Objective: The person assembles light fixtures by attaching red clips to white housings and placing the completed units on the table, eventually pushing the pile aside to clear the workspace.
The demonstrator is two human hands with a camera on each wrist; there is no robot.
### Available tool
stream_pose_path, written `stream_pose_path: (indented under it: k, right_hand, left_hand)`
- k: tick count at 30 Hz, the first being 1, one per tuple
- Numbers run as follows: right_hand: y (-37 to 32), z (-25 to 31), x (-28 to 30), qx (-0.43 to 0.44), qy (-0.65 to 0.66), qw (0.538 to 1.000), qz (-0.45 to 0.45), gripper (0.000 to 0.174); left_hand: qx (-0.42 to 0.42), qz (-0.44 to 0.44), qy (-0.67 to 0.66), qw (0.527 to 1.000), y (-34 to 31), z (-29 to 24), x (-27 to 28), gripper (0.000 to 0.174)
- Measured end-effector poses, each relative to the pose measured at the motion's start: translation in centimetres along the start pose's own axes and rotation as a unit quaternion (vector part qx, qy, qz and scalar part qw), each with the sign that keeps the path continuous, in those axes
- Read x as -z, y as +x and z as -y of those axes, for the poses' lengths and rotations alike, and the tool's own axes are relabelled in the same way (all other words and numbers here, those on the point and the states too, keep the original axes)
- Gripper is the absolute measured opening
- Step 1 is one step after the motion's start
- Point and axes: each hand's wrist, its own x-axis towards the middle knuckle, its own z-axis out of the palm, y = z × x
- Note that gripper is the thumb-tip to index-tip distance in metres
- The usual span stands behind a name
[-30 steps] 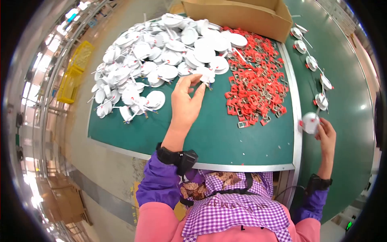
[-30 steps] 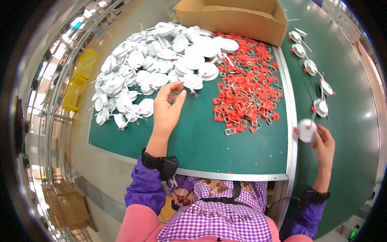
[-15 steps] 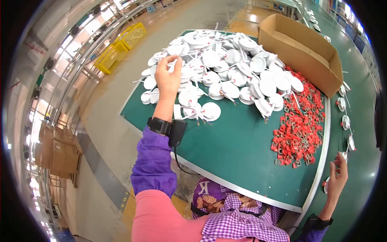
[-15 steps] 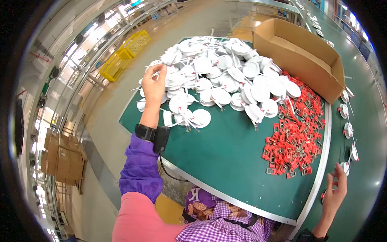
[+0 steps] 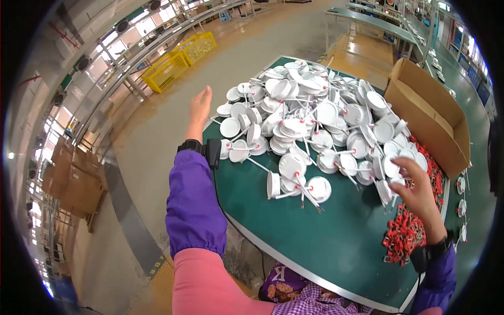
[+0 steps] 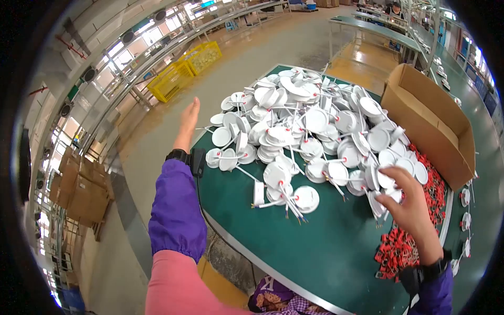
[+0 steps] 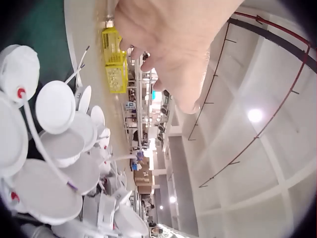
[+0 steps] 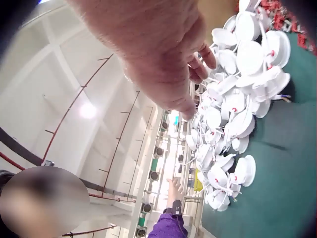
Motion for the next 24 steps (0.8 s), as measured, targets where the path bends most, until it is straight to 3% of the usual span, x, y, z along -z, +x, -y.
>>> stream_pose_path:
  k: [5, 6, 8, 9, 13, 18, 20, 24]
  right_hand:
    - [14.8, 2.2, -4.3, 0.099, -0.026, 0.994, 0.024, 0.052]
    - [17.7, 2.6, -5.5, 0.083, 0.003, 0.996, 0.029, 0.053]
    - [23.4, 2.5, -8.1, 0.13, -0.05, 0.99, 0.015, 0.058]
    - [25.8, 3.1, -9.2, 0.119, -0.007, 0.992, 0.04, 0.061]
    - [33.6, 4.6, -14.0, 0.151, -0.065, 0.983, 0.08, 0.07]
    - [38.8, 5.3, -18.1, 0.126, -0.088, 0.965, 0.211, 0.082]
    - [39.3, 5.3, -19.0, 0.069, -0.129, 0.942, 0.302, 0.077]
    - [38.5, 5.5, -19.5, 0.068, -0.192, 0.929, 0.31, 0.082]
  left_hand:
    - [0.006, 0.163, 0.015, 0.987, 4.1, 0.3, -1.7, 0.072]
    - [0.006, 0.162, 0.015, 0.987, 5.3, 0.9, -2.3, 0.072]
    - [0.003, 0.215, 0.025, 0.976, 7.4, 2.7, -3.9, 0.074]
    - [0.005, 0.216, 0.023, 0.976, 8.0, 3.0, -4.7, 0.074]
    - [0.004, 0.259, 0.022, 0.966, 10.5, 5.0, -8.1, 0.074]
    - [-0.011, 0.302, 0.049, 0.952, 10.9, 6.5, -11.6, 0.074]
    - [0.039, 0.392, -0.122, 0.911, 11.4, 8.2, -13.7, 0.073]
    - [-0.041, 0.313, -0.047, 0.948, 9.0, 7.1, -13.7, 0.068]
